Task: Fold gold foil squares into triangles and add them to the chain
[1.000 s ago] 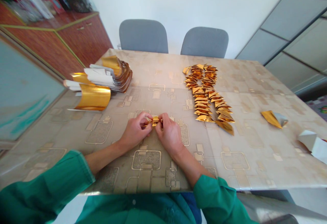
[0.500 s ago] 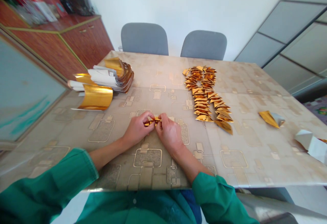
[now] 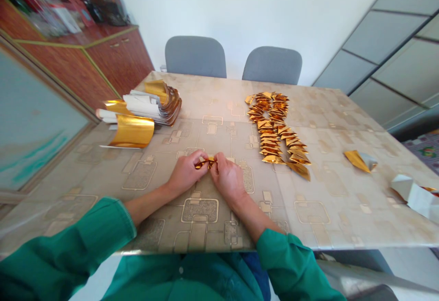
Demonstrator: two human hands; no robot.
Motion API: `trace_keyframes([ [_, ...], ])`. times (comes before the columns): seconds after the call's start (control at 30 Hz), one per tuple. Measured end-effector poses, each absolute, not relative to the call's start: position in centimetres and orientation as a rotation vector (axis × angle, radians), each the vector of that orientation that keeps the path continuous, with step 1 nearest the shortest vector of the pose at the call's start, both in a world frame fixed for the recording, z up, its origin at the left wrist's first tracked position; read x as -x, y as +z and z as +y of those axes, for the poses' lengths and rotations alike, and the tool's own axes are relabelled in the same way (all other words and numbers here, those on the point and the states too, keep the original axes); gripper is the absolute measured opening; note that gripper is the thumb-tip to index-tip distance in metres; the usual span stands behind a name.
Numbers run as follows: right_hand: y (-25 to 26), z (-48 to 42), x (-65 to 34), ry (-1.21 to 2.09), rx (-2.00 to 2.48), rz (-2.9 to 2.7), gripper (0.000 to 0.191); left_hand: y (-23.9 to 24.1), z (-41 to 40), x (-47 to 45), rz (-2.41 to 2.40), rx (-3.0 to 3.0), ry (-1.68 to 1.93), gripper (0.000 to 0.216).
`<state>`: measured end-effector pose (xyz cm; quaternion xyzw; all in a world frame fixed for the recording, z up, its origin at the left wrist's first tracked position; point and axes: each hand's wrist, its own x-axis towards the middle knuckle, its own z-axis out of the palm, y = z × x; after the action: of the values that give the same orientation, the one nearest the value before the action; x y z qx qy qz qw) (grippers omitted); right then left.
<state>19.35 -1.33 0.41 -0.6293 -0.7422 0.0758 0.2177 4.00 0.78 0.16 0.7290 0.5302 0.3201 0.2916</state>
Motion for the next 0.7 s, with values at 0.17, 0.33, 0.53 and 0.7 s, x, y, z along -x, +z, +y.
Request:
trace_keyframes([
  [0.17,0.5,-1.1,-19.8,0.238,1.755,-2.017,0.014,0.0,0.7,-3.8,1.365,-1.916,0.856,0.016],
  [0.33,1.0,-0.7,-22.0,0.310,1.712,-1.885,0.016,-0.1,0.6,-3.3,1.224,-1.766,0.936,0.036],
  [0.53,1.4,-1.2,-25.6,0.380,1.557,-1.757,0.016,-0.2,0.9,-3.0,1.159,-1.565,0.954,0.038],
  [0.7,1.0,-4.2,-30.2,0.409,1.711,-1.594,0.017,-0.3,1.0,-3.0,1.124,-1.569,0.956,0.034],
])
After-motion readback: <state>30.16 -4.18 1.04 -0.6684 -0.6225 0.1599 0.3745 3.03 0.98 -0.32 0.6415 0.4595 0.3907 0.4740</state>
